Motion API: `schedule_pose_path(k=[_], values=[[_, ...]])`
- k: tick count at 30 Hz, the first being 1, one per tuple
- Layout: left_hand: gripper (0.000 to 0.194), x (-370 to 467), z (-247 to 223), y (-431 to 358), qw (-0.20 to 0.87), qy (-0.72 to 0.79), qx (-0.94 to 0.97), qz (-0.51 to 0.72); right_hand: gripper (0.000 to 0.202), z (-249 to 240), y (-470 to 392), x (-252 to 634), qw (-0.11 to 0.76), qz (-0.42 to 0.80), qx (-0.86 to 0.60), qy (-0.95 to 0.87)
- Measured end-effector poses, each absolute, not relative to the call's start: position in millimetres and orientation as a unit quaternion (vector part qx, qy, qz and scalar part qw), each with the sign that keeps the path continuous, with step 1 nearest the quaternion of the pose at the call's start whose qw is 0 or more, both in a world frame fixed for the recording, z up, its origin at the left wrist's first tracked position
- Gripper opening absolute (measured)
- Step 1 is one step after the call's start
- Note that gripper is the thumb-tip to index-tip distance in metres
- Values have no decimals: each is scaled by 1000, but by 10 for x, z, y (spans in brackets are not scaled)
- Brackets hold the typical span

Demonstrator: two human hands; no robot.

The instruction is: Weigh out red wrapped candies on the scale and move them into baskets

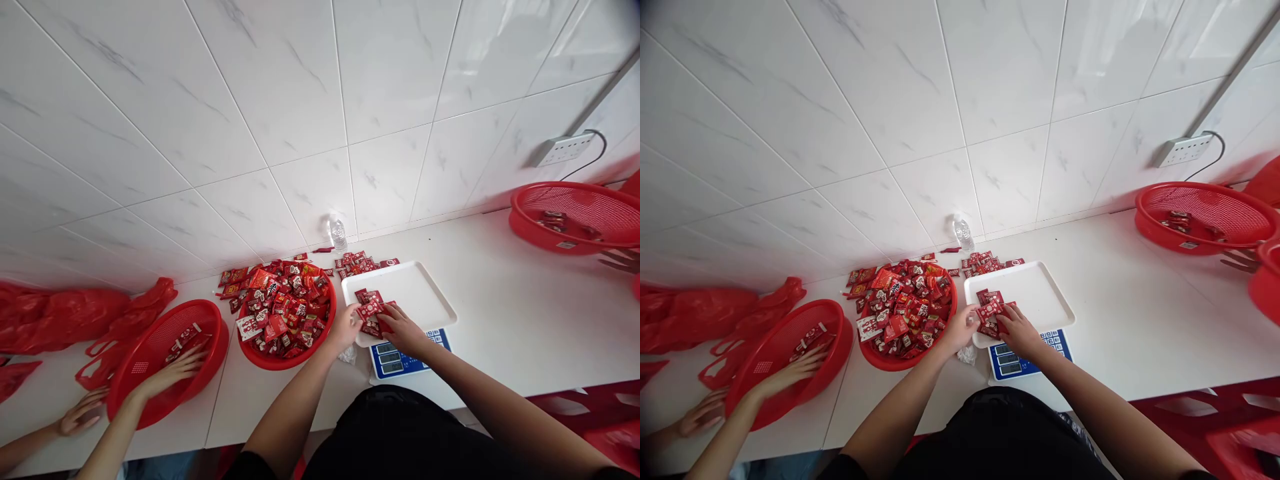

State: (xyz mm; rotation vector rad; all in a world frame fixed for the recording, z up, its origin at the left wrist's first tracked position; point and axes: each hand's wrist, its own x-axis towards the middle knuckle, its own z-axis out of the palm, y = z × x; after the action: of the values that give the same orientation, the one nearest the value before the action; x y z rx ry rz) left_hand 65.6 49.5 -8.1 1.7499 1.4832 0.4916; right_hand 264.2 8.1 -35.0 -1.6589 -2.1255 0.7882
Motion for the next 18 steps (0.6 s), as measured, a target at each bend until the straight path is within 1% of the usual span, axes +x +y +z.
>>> schedule_pose_path(k=[2, 4, 6, 7, 9, 11, 13, 16, 18], values=[[28, 436, -46, 514, 314, 604, 695, 230, 43, -342, 71, 2659, 186, 276, -574, -748], [20, 127, -40, 515, 217, 652, 690, 228, 39, -345, 36, 2699, 208, 283, -576, -739], [17, -206, -82, 486, 158, 702, 674, 166, 38, -367, -13, 2744, 217, 288, -593, -720], [20, -359, -121, 464, 150, 724, 662, 127, 38, -383, -40, 2764, 218, 290, -602, -711], [33, -607, -224, 422, 170, 756, 629, 63, 39, -420, -93, 2791, 217, 297, -619, -694], [43, -758, -330, 405, 211, 766, 606, 40, 39, -446, -139, 2801, 212, 309, -625, -684], [45, -826, -403, 419, 247, 761, 598, 43, 38, -450, -177, 2804, 208, 320, -626, -680], [44, -856, -422, 460, 270, 759, 590, 58, 36, -424, -221, 2816, 211, 327, -624, -678], [48, -878, -388, 473, 294, 751, 587, 68, 36, -407, -245, 2836, 210, 330, -626, -675]])
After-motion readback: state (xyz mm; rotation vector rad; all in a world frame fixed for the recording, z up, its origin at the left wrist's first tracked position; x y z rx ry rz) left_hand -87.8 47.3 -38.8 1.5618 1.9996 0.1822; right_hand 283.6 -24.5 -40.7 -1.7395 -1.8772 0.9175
